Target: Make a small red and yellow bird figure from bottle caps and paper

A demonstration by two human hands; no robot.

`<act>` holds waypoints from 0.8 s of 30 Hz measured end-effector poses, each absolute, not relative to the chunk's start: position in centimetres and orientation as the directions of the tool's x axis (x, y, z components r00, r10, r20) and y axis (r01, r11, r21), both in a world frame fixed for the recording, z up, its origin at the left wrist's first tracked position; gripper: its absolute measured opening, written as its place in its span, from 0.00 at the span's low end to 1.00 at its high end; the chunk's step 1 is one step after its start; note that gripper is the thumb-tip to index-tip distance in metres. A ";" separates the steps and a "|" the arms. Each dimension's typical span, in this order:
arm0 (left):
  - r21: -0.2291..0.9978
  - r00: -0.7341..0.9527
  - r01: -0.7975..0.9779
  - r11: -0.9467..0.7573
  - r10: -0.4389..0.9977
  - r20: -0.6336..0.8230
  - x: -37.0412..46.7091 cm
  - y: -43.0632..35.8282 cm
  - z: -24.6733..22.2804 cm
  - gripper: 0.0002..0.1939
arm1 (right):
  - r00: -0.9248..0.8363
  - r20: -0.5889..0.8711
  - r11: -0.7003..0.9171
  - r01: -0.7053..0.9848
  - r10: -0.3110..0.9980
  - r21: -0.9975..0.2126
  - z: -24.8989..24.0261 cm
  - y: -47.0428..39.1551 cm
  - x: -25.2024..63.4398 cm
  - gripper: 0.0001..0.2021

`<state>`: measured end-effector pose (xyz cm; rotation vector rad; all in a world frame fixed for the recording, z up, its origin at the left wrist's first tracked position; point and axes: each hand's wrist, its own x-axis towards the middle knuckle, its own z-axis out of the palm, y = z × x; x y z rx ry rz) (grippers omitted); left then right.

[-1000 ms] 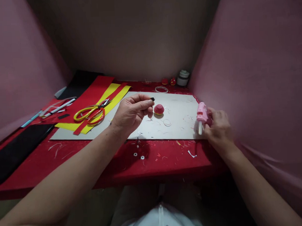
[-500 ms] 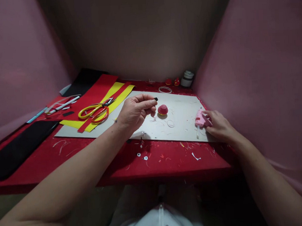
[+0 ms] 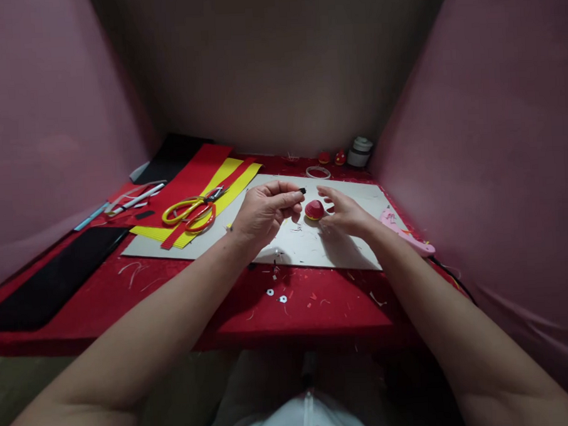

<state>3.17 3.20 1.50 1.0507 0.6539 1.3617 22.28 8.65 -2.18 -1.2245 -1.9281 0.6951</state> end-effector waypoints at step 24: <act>0.930 0.098 0.058 -0.364 0.929 0.357 3.5 1.9 2.0 0.02 | -0.165 0.134 0.060 -0.387 0.977 -0.920 -1.5 4.7 20.0 0.20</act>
